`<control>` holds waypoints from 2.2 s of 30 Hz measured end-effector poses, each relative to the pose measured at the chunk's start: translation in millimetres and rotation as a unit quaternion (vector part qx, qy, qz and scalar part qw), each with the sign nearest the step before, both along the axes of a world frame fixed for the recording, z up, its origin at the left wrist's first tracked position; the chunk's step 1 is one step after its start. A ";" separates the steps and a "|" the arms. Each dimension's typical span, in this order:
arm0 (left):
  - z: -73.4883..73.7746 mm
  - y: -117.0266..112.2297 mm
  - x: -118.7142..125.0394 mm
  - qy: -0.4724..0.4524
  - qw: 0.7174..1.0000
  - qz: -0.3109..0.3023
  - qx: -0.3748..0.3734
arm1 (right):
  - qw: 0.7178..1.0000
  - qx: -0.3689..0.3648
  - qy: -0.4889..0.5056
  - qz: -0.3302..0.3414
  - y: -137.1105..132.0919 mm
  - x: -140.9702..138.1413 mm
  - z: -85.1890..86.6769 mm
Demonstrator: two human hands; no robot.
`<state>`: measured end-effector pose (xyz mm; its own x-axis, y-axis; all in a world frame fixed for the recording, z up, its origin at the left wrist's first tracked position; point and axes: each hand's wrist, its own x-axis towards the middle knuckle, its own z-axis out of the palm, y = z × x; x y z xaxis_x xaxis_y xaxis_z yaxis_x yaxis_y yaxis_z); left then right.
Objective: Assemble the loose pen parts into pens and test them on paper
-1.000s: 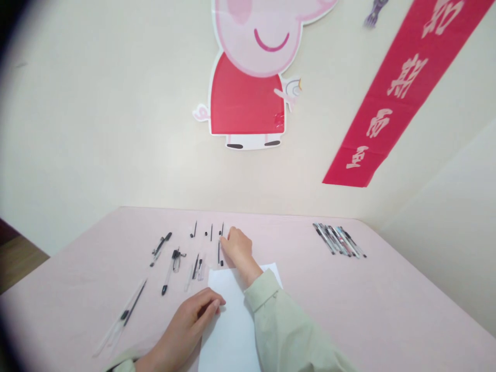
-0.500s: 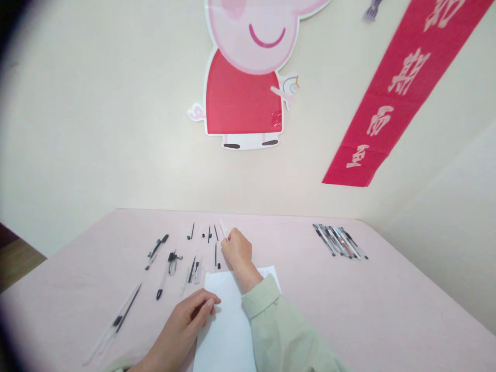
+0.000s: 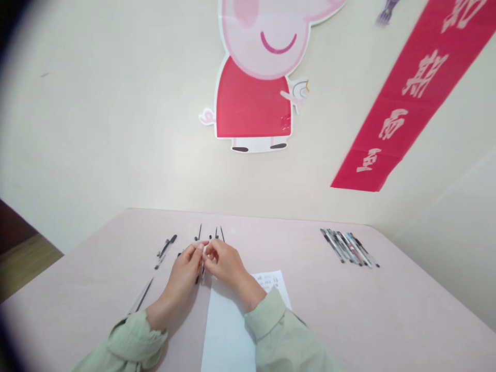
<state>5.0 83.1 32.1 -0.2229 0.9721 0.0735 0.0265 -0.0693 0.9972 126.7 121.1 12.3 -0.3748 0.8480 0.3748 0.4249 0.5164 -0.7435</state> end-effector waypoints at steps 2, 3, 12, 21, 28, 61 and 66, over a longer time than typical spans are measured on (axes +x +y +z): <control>-0.2 0.8 -1.3 0.016 0.999 0.020 0.022 | 1.000 -0.003 -0.008 0.016 2.4 2.3 -0.9; -1.3 -0.2 -1.3 0.018 0.999 0.028 0.020 | 1.000 -0.007 -0.010 -0.003 5.6 5.1 -2.0; -20.5 -31.0 24.1 0.033 0.994 -0.103 -0.023 | 0.961 -0.075 -0.159 -0.215 28.6 30.8 -12.2; -26.0 -32.1 28.1 0.099 0.983 -0.153 -0.013 | 0.927 -0.055 -0.291 -0.231 24.6 20.5 -7.9; -27.9 -32.2 27.4 0.100 0.984 -0.147 -0.017 | 0.901 -0.073 -0.343 -0.255 23.6 20.2 -2.0; -18.5 -34.7 27.1 0.156 0.961 -0.227 -0.035 | 0.951 -0.096 -0.151 -0.251 34.2 34.9 -14.6; -19.6 -34.4 26.6 0.156 0.960 -0.232 -0.030 | 0.972 -0.078 -0.055 -0.215 40.7 32.9 -10.7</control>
